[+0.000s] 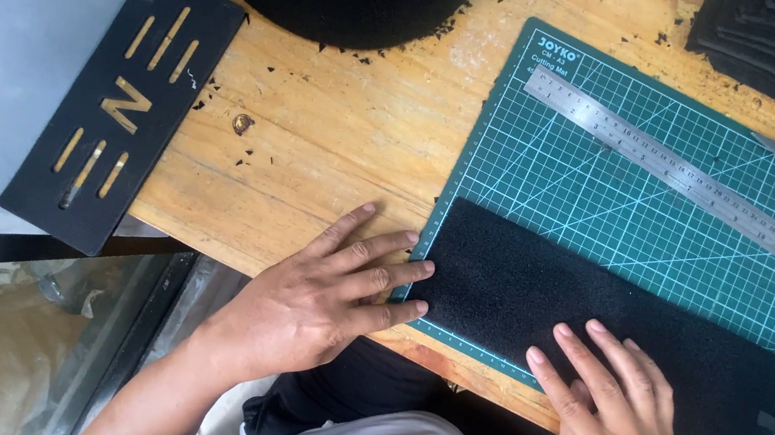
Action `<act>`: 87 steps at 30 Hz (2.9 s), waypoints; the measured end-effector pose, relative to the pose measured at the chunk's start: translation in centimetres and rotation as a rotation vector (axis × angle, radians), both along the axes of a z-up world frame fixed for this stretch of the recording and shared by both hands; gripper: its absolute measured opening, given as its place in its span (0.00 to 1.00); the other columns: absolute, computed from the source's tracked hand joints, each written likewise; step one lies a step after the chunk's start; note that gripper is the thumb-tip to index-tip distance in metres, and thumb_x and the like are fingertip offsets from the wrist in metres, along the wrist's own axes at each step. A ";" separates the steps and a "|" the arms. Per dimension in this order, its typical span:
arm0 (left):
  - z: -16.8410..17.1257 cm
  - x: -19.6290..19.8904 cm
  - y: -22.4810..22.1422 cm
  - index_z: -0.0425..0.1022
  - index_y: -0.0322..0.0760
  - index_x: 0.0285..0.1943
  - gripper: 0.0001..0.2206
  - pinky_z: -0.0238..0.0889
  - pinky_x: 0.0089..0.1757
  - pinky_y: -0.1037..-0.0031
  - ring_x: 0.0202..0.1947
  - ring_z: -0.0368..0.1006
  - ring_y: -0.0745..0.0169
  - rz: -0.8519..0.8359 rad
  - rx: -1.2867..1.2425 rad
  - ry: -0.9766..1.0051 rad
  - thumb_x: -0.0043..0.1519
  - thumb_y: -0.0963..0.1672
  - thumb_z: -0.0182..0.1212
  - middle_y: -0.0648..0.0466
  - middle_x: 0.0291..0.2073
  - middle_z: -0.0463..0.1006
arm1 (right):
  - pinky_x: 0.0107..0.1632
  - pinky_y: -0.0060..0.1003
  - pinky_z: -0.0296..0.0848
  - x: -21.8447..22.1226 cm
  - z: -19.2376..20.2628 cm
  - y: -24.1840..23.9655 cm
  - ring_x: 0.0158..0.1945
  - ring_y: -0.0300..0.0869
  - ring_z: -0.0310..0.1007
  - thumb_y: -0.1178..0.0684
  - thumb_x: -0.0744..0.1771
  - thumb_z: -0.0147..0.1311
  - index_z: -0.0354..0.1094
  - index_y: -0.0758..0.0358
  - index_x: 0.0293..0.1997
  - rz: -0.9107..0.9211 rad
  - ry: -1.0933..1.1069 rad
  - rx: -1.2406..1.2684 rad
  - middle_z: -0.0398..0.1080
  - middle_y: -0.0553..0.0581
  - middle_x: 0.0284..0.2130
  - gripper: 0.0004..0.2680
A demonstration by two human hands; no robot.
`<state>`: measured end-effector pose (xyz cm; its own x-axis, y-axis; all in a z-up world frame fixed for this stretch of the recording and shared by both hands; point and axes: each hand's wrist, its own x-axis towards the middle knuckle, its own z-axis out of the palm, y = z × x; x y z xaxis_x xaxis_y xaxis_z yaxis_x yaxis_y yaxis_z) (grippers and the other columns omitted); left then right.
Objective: Measuring, trimming with scissors, and inspecting pieces of black fabric on a cutting mat.
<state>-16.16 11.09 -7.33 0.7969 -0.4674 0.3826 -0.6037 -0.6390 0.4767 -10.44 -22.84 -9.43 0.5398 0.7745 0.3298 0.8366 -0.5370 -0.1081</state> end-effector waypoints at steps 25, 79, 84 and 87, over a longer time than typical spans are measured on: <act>0.1 0.3 0.2 0.78 0.37 0.55 0.11 0.47 0.68 0.41 0.65 0.66 0.37 -0.011 -0.043 -0.006 0.65 0.37 0.57 0.45 0.60 0.75 | 0.72 0.53 0.62 -0.1 1.0 -0.6 0.69 0.55 0.66 0.63 0.69 0.45 0.69 0.54 0.59 -0.030 0.202 0.053 0.68 0.57 0.62 0.14; 0.4 0.4 0.0 0.79 0.43 0.53 0.21 0.32 0.66 0.29 0.68 0.62 0.44 0.017 0.118 0.023 0.49 0.41 0.75 0.53 0.58 0.77 | 0.77 0.53 0.62 -0.2 0.7 -6.5 0.70 0.53 0.67 0.70 0.68 0.45 0.72 0.61 0.55 -0.239 0.247 0.100 0.70 0.57 0.61 0.14; 0.0 0.6 0.4 0.78 0.40 0.55 0.17 0.34 0.67 0.29 0.65 0.64 0.44 -0.013 0.138 -0.005 0.56 0.42 0.71 0.49 0.59 0.77 | 0.80 0.54 0.61 -0.4 0.2 -6.7 0.71 0.53 0.66 0.68 0.69 0.47 0.72 0.62 0.56 -0.290 0.239 0.083 0.70 0.58 0.62 0.12; -0.1 0.8 0.7 0.67 0.38 0.71 0.23 0.36 0.68 0.34 0.64 0.65 0.49 -0.007 0.130 -0.010 0.64 0.41 0.61 0.54 0.58 0.79 | 0.80 0.55 0.60 -0.6 -0.7 -7.5 0.72 0.54 0.65 0.69 0.70 0.45 0.72 0.63 0.56 -0.281 0.203 0.078 0.69 0.58 0.62 0.13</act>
<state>-15.39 11.82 -7.46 0.7898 -0.5190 0.3268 -0.6128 -0.6908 0.3838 -11.00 -30.32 -10.17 0.7886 0.5633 0.2464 0.6148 -0.7266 -0.3066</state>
